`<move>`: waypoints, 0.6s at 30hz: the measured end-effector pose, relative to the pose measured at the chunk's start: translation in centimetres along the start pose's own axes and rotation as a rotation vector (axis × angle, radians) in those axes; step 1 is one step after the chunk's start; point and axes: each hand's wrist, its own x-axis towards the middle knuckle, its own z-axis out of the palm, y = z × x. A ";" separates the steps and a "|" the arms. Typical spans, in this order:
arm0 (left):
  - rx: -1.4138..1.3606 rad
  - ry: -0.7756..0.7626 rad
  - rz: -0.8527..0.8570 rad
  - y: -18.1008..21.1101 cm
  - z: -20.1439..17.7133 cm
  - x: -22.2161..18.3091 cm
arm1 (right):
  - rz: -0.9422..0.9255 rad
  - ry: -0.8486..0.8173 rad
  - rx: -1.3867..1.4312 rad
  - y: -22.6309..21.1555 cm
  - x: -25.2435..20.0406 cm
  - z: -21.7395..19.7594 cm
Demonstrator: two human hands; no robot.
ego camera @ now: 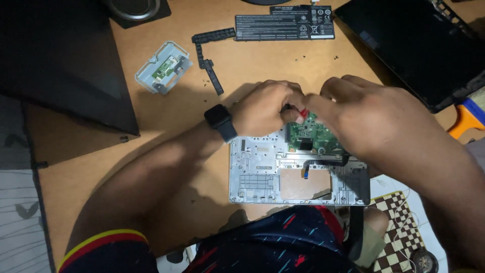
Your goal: Reconnecting internal ribbon cables and components to a laptop motherboard during a repair process.
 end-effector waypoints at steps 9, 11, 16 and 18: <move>0.009 0.131 0.253 -0.1 0.8 -0.6 | 0.072 0.146 -0.040 1.3 0.4 5.1; 0.019 0.151 0.276 -0.1 1.0 -0.6 | 0.061 0.137 -0.021 1.1 0.3 4.8; -0.013 0.220 0.364 -0.3 2.0 -0.3 | 0.063 0.203 -0.065 0.9 0.3 4.3; 0.002 0.297 0.310 -0.7 2.1 -0.2 | 0.157 0.091 0.092 0.7 0.2 3.4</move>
